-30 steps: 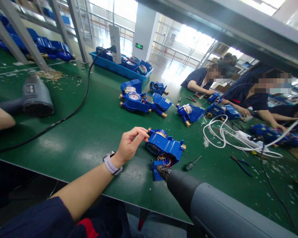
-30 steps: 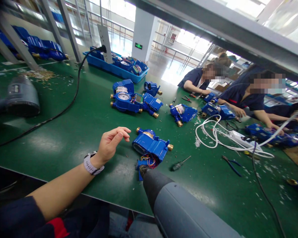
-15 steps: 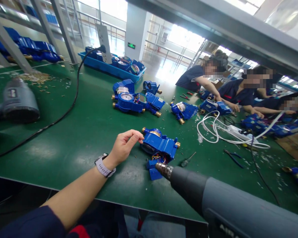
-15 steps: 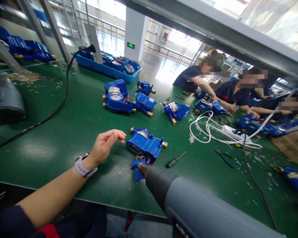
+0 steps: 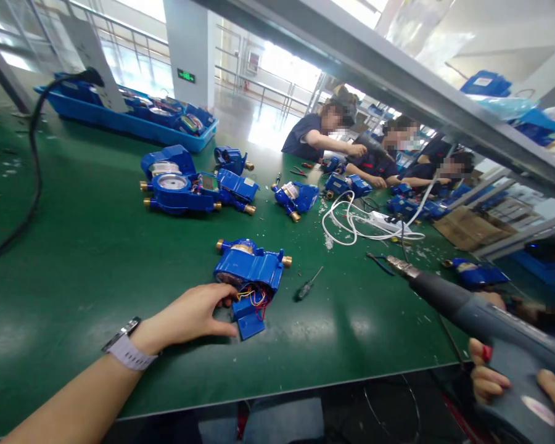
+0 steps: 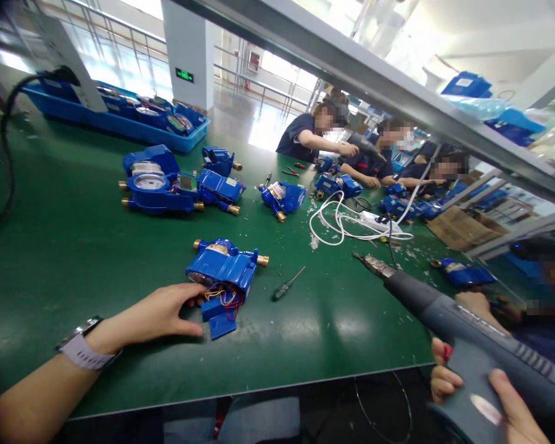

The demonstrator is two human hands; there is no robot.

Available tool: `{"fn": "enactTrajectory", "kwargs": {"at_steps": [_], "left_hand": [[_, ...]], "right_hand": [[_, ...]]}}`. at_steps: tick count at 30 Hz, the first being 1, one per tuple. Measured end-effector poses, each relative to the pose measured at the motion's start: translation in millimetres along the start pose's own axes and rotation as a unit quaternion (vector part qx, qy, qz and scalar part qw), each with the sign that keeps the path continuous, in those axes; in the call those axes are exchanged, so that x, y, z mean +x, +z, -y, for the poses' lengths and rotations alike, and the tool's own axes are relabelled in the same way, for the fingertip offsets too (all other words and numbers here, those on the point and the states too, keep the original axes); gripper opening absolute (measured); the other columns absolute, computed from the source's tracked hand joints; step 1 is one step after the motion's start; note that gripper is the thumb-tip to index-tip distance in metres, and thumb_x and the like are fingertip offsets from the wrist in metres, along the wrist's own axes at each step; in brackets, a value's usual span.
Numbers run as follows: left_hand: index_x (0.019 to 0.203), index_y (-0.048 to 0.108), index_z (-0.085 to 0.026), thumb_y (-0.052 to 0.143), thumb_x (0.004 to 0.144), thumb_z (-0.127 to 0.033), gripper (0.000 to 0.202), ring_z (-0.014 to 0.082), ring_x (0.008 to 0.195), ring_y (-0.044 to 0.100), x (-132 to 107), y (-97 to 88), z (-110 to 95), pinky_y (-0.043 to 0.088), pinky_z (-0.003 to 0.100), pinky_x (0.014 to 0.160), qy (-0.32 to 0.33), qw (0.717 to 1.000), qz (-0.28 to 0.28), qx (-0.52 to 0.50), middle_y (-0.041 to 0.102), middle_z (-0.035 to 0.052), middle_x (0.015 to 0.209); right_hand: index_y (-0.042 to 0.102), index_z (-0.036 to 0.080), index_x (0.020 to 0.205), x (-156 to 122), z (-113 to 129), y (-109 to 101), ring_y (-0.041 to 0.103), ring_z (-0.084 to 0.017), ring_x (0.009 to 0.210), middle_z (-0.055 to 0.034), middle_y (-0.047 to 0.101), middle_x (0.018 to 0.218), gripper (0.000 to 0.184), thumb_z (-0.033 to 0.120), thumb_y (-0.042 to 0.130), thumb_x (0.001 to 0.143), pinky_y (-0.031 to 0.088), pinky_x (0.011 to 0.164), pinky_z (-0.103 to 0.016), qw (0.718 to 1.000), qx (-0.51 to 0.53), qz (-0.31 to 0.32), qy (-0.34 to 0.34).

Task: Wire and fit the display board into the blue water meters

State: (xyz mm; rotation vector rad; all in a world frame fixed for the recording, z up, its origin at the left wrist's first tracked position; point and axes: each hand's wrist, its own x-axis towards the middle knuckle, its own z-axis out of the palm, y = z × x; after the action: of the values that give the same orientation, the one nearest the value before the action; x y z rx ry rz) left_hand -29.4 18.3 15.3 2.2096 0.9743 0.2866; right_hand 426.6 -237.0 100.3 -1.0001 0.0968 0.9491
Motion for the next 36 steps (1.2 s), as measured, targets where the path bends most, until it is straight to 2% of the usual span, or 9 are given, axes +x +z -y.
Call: {"fn": "enactTrajectory", "kwargs": {"at_steps": [2, 6, 11, 14, 20, 26, 29, 31, 36], "left_hand": [[0.107, 0.064, -0.021, 0.073, 0.071, -0.054, 0.05, 0.0272, 0.093, 0.067, 2, 3.7, 0, 0.048, 0.031, 0.076, 0.0, 1.0, 0.006, 0.009, 0.07, 0.0086, 0.109], [0.107, 0.065, -0.02, 0.071, 0.075, -0.049, 0.043, 0.0264, 0.093, 0.067, 5, 8.3, 3, 0.05, 0.033, 0.078, -0.006, 1.0, 0.002, 0.012, 0.071, 0.0088, 0.108], [0.101, 0.07, -0.021, 0.067, 0.078, -0.05, 0.037, 0.0248, 0.086, 0.069, 9, 15.5, 12, 0.054, 0.032, 0.075, 0.016, 1.0, -0.016, 0.008, 0.074, 0.0074, 0.102], [0.104, 0.072, -0.023, 0.065, 0.08, -0.052, 0.038, 0.0269, 0.094, 0.07, 11, 19.8, 19, 0.057, 0.036, 0.081, 0.04, 0.999, -0.018, 0.01, 0.073, 0.0085, 0.109], [0.109, 0.073, -0.032, 0.066, 0.079, -0.053, 0.037, 0.0299, 0.107, 0.068, 13, 21.3, 27, 0.057, 0.041, 0.092, 0.077, 0.996, -0.05, 0.019, 0.072, 0.004, 0.117], [0.111, 0.072, -0.033, 0.062, 0.083, -0.052, 0.034, 0.0275, 0.113, 0.065, 12, 19.5, 27, 0.053, 0.037, 0.1, 0.073, 0.997, -0.032, 0.02, 0.07, 0.0015, 0.122], [0.111, 0.072, -0.032, 0.062, 0.084, -0.052, 0.035, 0.0281, 0.115, 0.064, 11, 17.8, 24, 0.051, 0.037, 0.101, 0.062, 0.998, -0.024, 0.02, 0.07, 0.0024, 0.122], [0.111, 0.072, -0.032, 0.063, 0.083, -0.052, 0.035, 0.0282, 0.113, 0.065, 10, 15.4, 23, 0.052, 0.038, 0.1, 0.056, 0.998, -0.017, 0.021, 0.071, 0.0029, 0.12], [0.098, 0.075, -0.028, 0.067, 0.079, -0.054, 0.033, 0.0262, 0.094, 0.07, 6, 8.0, 29, 0.058, 0.035, 0.084, 0.019, 0.999, -0.01, 0.025, 0.075, 0.0042, 0.103]], "right_hand": [[0.039, 0.043, 0.142, -1, -8, 8, 0.063, -0.016, 0.059, -0.0072, 0.06, 0.096, 0.052, 0.034, 0.05, 0.092, 0.062, 0.052, -0.02, 0.999, 0.02, -0.013, -0.025], [0.035, 0.032, 0.145, -2, -25, 23, 0.061, -0.017, 0.053, -0.0055, 0.054, 0.075, 0.051, 0.03, 0.04, 0.094, 0.061, 0.047, -0.02, 0.996, 0.05, -0.075, -0.001], [0.037, 0.014, 0.142, 17, -32, 24, 0.06, -0.014, 0.055, -0.0115, 0.059, 0.091, 0.047, 0.025, 0.03, 0.096, 0.061, 0.05, -0.021, 0.996, 0.05, -0.067, -0.027], [0.039, 0.009, 0.135, 34, -33, 24, 0.058, -0.012, 0.056, -0.0107, 0.059, 0.091, 0.043, 0.025, 0.026, 0.098, 0.059, 0.051, -0.021, 0.998, 0.024, -0.058, -0.027], [0.048, 0.008, 0.123, 67, -40, 27, 0.057, -0.01, 0.059, -0.0076, 0.059, 0.085, 0.04, 0.03, 0.024, 0.1, 0.058, 0.057, -0.02, 0.999, -0.031, -0.031, -0.016], [0.058, 0.011, 0.108, 113, -40, 17, 0.061, -0.011, 0.062, -0.0099, 0.066, 0.092, 0.033, 0.027, 0.03, 0.1, 0.056, 0.056, -0.022, 0.98, -0.192, -0.046, -0.033], [0.061, 0.013, 0.101, 137, -35, 7, 0.064, -0.014, 0.063, -0.0091, 0.068, 0.087, 0.024, 0.027, 0.043, 0.095, 0.055, 0.056, -0.025, 0.942, -0.314, -0.099, -0.071], [0.064, 0.013, 0.096, 149, -25, 0, 0.064, -0.017, 0.06, -0.0085, 0.068, 0.078, 0.021, 0.029, 0.054, 0.089, 0.053, 0.052, -0.026, 0.898, -0.408, -0.134, -0.091], [0.067, 0.015, 0.061, 162, 26, -9, 0.058, -0.024, 0.048, -0.0102, 0.063, 0.056, 0.028, 0.04, 0.072, 0.072, 0.045, 0.047, -0.034, 0.726, -0.651, -0.163, -0.152]]}}
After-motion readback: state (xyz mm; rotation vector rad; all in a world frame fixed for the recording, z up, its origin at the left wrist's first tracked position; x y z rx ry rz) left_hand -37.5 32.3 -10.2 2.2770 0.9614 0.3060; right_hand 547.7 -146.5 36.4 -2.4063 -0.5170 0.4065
